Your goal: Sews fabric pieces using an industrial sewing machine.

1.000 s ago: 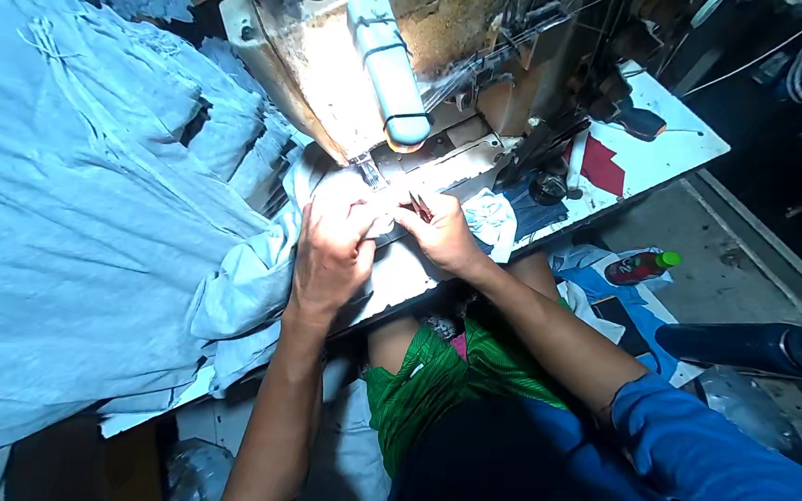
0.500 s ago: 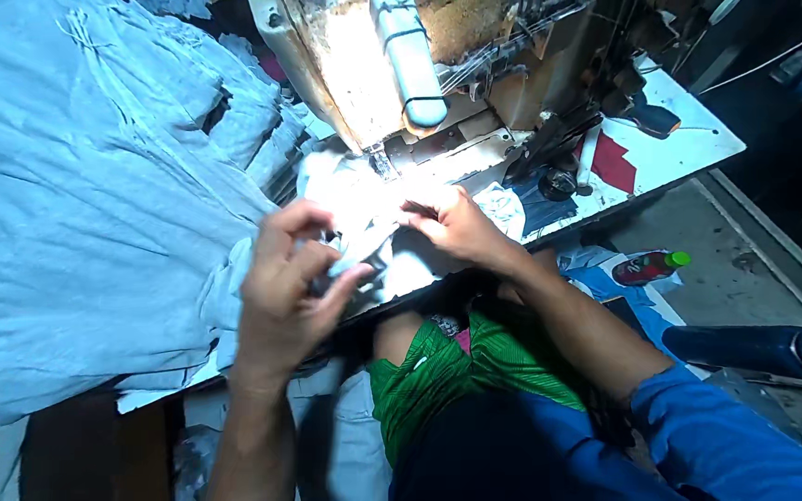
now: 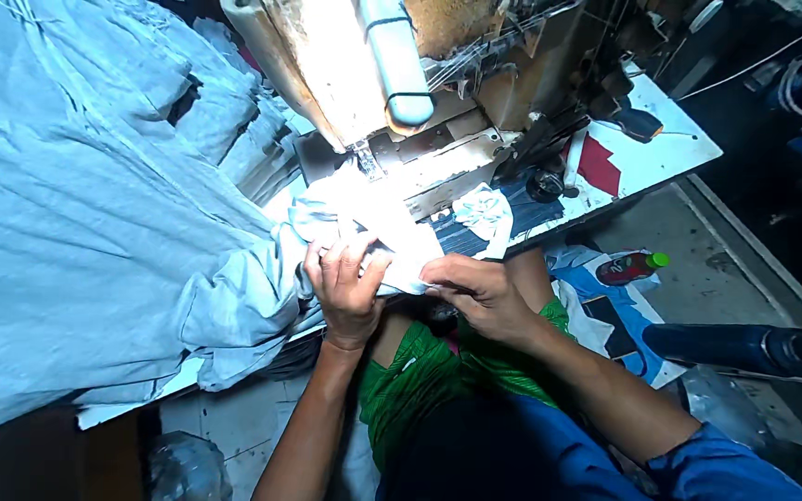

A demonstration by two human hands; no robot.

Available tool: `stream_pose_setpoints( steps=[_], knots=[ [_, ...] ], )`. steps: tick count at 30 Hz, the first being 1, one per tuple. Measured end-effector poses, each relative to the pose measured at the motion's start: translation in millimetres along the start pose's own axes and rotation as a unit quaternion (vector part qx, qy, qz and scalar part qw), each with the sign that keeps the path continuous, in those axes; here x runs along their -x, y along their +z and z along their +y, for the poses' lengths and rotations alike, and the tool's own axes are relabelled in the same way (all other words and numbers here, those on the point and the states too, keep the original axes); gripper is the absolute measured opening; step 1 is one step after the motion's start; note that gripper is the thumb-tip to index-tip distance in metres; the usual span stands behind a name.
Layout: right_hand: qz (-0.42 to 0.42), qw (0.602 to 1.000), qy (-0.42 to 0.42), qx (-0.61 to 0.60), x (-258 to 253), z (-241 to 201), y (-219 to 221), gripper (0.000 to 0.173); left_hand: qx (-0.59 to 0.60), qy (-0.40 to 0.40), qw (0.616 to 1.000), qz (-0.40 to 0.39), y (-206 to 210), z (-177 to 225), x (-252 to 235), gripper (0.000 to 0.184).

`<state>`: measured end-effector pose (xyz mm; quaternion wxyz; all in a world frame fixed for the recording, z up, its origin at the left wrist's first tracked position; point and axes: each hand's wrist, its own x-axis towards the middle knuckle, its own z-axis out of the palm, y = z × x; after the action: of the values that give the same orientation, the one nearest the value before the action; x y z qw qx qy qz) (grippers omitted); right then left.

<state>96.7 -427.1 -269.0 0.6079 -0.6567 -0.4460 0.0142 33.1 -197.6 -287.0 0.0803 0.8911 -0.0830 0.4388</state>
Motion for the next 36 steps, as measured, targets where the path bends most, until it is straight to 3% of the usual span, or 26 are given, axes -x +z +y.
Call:
stream_pose_setpoints(
  steps=[5,10,23,33,36],
  knots=[
    [0.027,0.994,0.064,-0.083,0,-1,3,0.013,0.026,0.01,0.996,-0.081,-34,-2,-3,0.018],
    [0.073,0.988,0.102,-0.085,-15,3,9,0.008,0.011,0.02,0.995,-0.094,-37,-10,-19,0.018],
    [0.102,0.988,0.091,-0.069,-72,19,19,0.007,-0.049,0.066,0.991,-0.102,-31,-62,-71,0.022],
    [0.109,0.99,0.072,-0.05,-82,21,21,0.011,-0.041,0.041,0.994,-0.092,-21,-72,-81,0.024],
    [0.11,0.99,0.067,-0.059,-81,23,21,0.011,0.013,0.058,0.99,-0.127,-31,-63,-81,0.026]
  ],
)
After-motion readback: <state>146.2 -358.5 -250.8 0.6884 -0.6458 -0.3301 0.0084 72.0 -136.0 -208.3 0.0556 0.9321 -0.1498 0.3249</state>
